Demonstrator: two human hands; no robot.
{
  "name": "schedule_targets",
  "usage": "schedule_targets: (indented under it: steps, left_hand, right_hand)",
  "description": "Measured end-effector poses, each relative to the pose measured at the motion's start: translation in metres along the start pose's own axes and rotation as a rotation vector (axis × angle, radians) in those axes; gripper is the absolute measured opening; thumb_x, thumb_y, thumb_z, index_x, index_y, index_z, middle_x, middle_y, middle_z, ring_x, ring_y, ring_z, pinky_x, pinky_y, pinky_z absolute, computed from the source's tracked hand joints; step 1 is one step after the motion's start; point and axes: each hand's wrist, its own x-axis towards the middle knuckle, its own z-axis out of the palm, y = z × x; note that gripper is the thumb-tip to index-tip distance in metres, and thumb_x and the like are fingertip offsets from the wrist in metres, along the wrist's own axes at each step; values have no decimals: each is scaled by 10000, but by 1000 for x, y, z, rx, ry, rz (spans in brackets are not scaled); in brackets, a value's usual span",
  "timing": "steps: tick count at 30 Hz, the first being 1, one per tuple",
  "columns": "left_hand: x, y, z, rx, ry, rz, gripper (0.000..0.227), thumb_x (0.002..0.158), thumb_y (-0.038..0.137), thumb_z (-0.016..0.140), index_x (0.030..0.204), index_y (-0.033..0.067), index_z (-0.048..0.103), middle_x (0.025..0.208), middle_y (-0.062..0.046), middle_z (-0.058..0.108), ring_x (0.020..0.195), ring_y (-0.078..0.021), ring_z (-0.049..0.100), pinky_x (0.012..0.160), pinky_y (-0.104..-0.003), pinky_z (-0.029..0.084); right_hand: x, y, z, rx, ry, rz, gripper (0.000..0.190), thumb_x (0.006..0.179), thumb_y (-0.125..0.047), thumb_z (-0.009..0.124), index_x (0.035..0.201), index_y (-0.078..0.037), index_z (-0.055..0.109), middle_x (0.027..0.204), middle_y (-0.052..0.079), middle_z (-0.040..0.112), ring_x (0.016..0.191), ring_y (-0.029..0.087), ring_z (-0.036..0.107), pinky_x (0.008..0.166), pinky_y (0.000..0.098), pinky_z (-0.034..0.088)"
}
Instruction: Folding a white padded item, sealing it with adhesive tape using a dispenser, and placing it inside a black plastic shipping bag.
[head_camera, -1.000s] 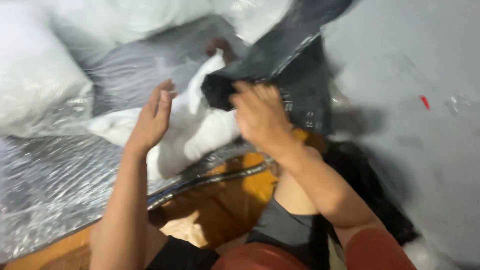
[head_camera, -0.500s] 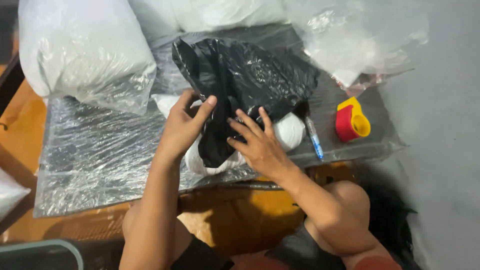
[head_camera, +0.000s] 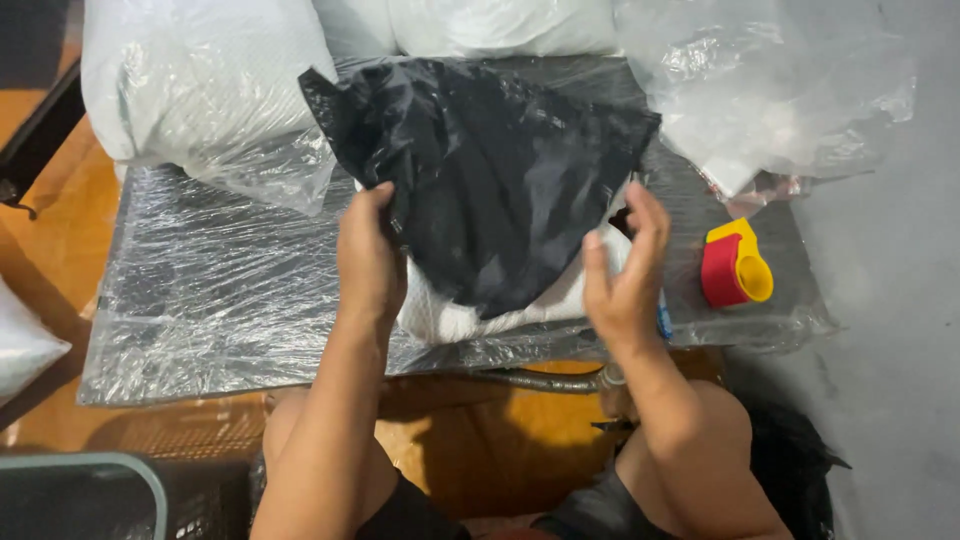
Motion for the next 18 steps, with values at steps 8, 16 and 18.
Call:
schedule_targets:
  steps: [8,16,18]
  left_hand:
    - [61,-30,-125,524,-145,457,254,1074,202,511,1189,38,667,1072,-98,671,1099,-176,634,1016,-364,478]
    - [71,-11,-149,585,-234,524,230,1108,194,520,1224,32,635,1143,-102,669,1097,-171,638,965,-328,496]
    - [31,15,-107,581,-257,417,219,1064,181,563,1224,39,609,1203,-121,670,1097,-192,647,936,-327,519]
  right_hand:
    - [13,58,-24,136,47,278,579,1102,-156,650,1553,-11,318,1414,271,515,1326,399,520,1069,485,381]
    - [2,64,-29,83,-157,496,418,908,-234,882,1247,-75,697,927,113,705,757,162,701,613,245,518]
    - [-8,78,-25,158,-245,604,256,923,-205,847,1077,-53,711,808,61,695,675,93,671,611,213,537]
